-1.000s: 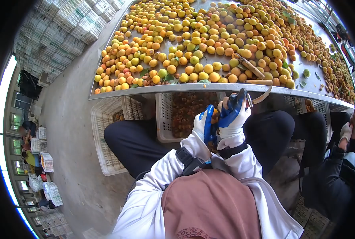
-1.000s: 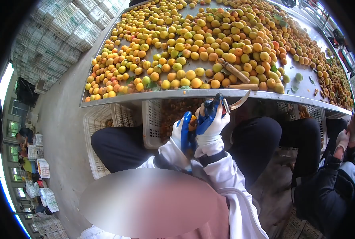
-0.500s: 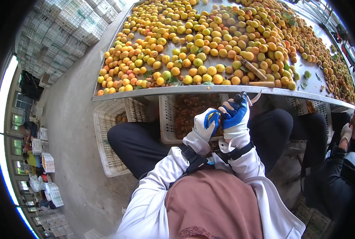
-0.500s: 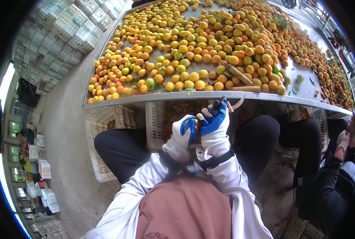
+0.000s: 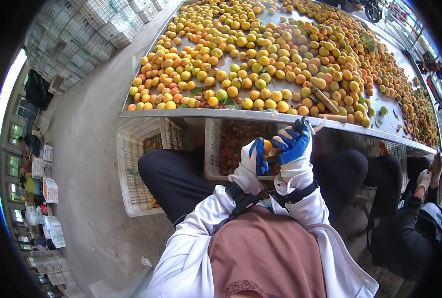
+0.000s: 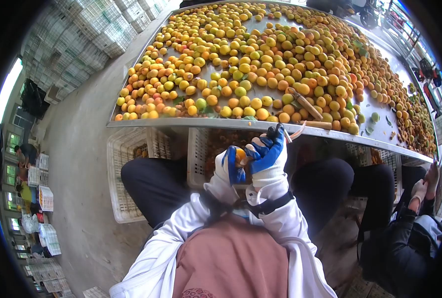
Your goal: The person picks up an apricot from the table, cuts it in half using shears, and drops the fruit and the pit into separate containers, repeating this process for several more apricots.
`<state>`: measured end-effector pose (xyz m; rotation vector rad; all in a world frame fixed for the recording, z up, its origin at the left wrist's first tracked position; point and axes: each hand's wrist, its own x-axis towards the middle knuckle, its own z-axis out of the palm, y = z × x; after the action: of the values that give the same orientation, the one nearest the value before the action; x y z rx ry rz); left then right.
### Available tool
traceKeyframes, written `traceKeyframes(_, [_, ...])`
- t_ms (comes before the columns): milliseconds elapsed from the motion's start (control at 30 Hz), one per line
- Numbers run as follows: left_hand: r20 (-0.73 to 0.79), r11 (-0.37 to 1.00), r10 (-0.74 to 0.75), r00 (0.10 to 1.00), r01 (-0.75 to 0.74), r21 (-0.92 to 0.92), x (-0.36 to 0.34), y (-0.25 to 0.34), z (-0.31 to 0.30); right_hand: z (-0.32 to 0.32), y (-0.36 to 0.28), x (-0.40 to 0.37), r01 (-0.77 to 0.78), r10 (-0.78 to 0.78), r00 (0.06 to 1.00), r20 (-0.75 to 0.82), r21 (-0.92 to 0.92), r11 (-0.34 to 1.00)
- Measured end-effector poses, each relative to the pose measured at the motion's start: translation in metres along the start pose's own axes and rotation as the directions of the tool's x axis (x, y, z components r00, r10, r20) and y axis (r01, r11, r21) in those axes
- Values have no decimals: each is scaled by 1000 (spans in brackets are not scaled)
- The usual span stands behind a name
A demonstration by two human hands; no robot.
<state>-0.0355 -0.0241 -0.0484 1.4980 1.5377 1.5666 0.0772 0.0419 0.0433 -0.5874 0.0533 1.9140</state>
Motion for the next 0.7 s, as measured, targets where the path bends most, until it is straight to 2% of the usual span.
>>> traceKeyframes(33, [-7, 1000, 2, 1000, -2, 3, 2, -5, -2, 6, 2, -3, 53, -58, 997, -50, -89, 995])
traceKeyframes(67, [25, 920, -246, 969, 242, -307, 4, -10, -3, 0, 3, -1, 129, -142, 989, -32, -252, 959])
traceKeyframes(100, [132, 691, -455, 881, 443, -571, 7, -12, -5, -2, 3, -2, 222, -233, 972, 11, -349, 911])
traceKeyframes(133, [124, 693, -455, 882, 437, -573, 9, -10, -9, -8, 3, -7, 230, -232, 971, 55, -478, 848])
traceKeyframes(200, [74, 825, -448, 891, 443, -351, 12, -3, -17, -31, 4, -6, 251, -237, 964, 119, -692, 676])
traceKeyframes(233, [72, 825, -448, 891, 443, -351, 14, 0, -19, -37, 9, -8, 282, -267, 952, 149, -765, 579])
traceKeyframes(267, [78, 788, -483, 872, 471, -396, 15, 3, -22, -43, 12, -7, 327, -271, 935, 229, -852, 408])
traceKeyframes(300, [87, 748, -516, 852, 498, -439, 16, 5, -22, -41, 15, -10, 365, -260, 916, 306, -904, 222])
traceKeyframes(333, [91, 748, -517, 851, 501, -435, 16, -2, -20, -38, 18, -13, 402, -208, 907, 367, -900, 166])
traceKeyframes(367, [95, 793, -430, 898, 426, -436, 15, -13, -17, -34, 19, -16, 370, -153, 922, 355, -926, 81])
traceKeyframes(400, [100, 830, -339, 936, 347, -437, 16, -16, -15, -38, 21, -14, 417, -148, 901, 407, -908, 39])
traceKeyframes(433, [107, 830, -338, 935, 349, -435, 16, -19, -14, -45, 22, -10, 463, -140, 878, 459, -887, -4])
traceKeyframes(467, [138, 880, -305, 942, 335, -336, 14, -23, -15, -49, 23, -6, 460, -146, 878, 455, -888, -2])
traceKeyframes(500, [173, 921, -276, 946, 312, -235, 14, -24, -18, -52, 24, -2, 410, -159, 910, 384, -892, 192])
traceKeyframes(533, [184, 996, -64, 981, 74, -49, 20, -3, -24, -52, 23, 1, 347, -157, 938, 310, -857, 380])
traceKeyframes(567, [192, 996, -67, 979, 77, -47, 22, 7, -26, -51, 18, 1, 343, -162, 939, 303, -857, 384])
traceKeyframes(633, [320, 935, -215, 923, 289, -206, 25, 17, -30, -34, 2, -8, 12, 62, 996, 64, -789, 614])
traceKeyframes(700, [366, 915, -227, 902, 326, -237, 29, 23, -35, -28, -4, -14, -31, 89, 995, 34, -769, 639])
